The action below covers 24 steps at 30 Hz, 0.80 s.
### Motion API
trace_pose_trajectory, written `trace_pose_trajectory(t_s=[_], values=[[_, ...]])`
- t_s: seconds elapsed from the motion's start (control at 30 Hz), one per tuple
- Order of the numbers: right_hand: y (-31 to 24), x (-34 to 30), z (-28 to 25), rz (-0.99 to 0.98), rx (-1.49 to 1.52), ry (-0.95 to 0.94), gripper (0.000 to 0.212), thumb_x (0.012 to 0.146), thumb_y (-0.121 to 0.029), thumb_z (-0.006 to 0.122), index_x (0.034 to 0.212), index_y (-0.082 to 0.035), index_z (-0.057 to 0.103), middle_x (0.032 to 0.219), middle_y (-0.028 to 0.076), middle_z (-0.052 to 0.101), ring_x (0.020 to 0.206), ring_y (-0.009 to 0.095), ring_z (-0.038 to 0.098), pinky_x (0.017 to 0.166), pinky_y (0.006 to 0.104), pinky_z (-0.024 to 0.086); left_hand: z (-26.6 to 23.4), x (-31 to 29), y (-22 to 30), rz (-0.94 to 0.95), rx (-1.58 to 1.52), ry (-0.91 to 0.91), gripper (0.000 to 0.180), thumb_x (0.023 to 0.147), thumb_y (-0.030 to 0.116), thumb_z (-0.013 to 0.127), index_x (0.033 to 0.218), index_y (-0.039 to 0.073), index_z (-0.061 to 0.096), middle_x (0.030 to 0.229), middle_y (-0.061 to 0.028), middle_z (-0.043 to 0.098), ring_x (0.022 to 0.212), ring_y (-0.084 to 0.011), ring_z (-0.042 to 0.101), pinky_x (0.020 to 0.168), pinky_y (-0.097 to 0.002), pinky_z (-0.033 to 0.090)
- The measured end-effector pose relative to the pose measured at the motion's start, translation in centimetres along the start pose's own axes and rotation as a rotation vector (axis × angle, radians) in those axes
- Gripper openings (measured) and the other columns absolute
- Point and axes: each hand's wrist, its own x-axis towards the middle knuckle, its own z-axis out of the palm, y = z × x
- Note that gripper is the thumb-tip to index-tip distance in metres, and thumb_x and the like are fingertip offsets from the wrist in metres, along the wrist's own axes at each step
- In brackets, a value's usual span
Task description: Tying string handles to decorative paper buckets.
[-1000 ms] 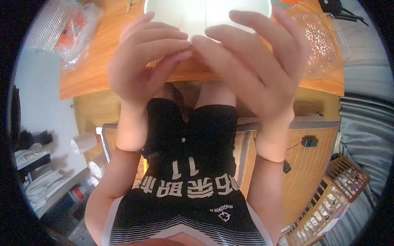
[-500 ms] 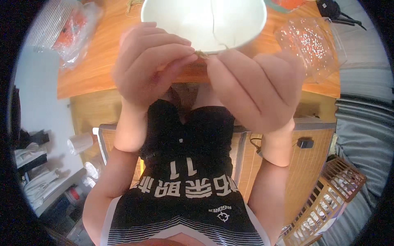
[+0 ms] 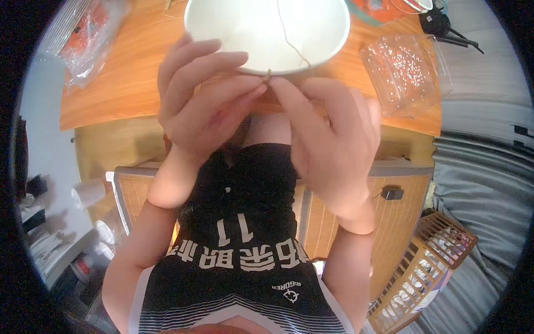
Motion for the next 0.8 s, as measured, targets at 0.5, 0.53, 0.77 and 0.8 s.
trace_pose_trajectory(t_s=[0.5, 0.53, 0.77, 0.8], values=[[-1.8, 0.0, -0.4, 0.704, 0.824, -0.074, 0.019, 0.091, 0.002, 0.063, 0.109, 0.005, 0.067, 0.087, 0.002, 0.069, 0.075, 0.004, 0.056, 0.066, 0.0185, 0.045, 1.0, -0.9, 3.7, -0.368, 0.036, 0.091, 0.017, 0.070, 0.012, 0.084, 0.084, 0.013, 0.074, 0.131, -0.0122, 0.055, 0.120, -0.0318, 0.047, 0.101, -0.0402, 0.037], [-1.9, -0.1, -0.6, 0.732, 0.827, -0.098, 0.021, 0.091, 0.002, 0.062, 0.111, 0.005, 0.067, 0.087, 0.001, 0.068, 0.073, 0.003, 0.055, 0.064, 0.0173, 0.043, 1.0, -1.0, 3.8, -0.366, 0.032, 0.091, 0.017, 0.070, 0.012, 0.084, 0.084, 0.012, 0.074, 0.131, -0.0122, 0.055, 0.121, -0.0320, 0.047, 0.100, -0.0405, 0.038], [-1.9, 0.5, -1.8, 0.926, 1.089, -0.185, 0.025, 0.093, -0.001, 0.060, 0.117, 0.004, 0.066, 0.088, -0.002, 0.066, 0.073, 0.001, 0.053, 0.062, 0.0162, 0.041, 0.8, -1.9, 4.2, -0.267, 0.137, 0.103, 0.015, 0.071, 0.017, 0.083, 0.082, 0.016, 0.074, 0.127, -0.0054, 0.057, 0.118, -0.0299, 0.045, 0.096, -0.0357, 0.040], [-1.9, 0.6, -1.7, 0.925, 1.091, -0.183, 0.025, 0.093, -0.001, 0.060, 0.117, 0.004, 0.066, 0.088, -0.002, 0.066, 0.073, 0.001, 0.053, 0.062, 0.0162, 0.041, 0.6, -1.9, 4.4, -0.301, 0.132, 0.081, 0.015, 0.071, 0.017, 0.083, 0.082, 0.016, 0.074, 0.127, -0.0053, 0.057, 0.118, -0.0300, 0.045, 0.096, -0.0359, 0.039]])
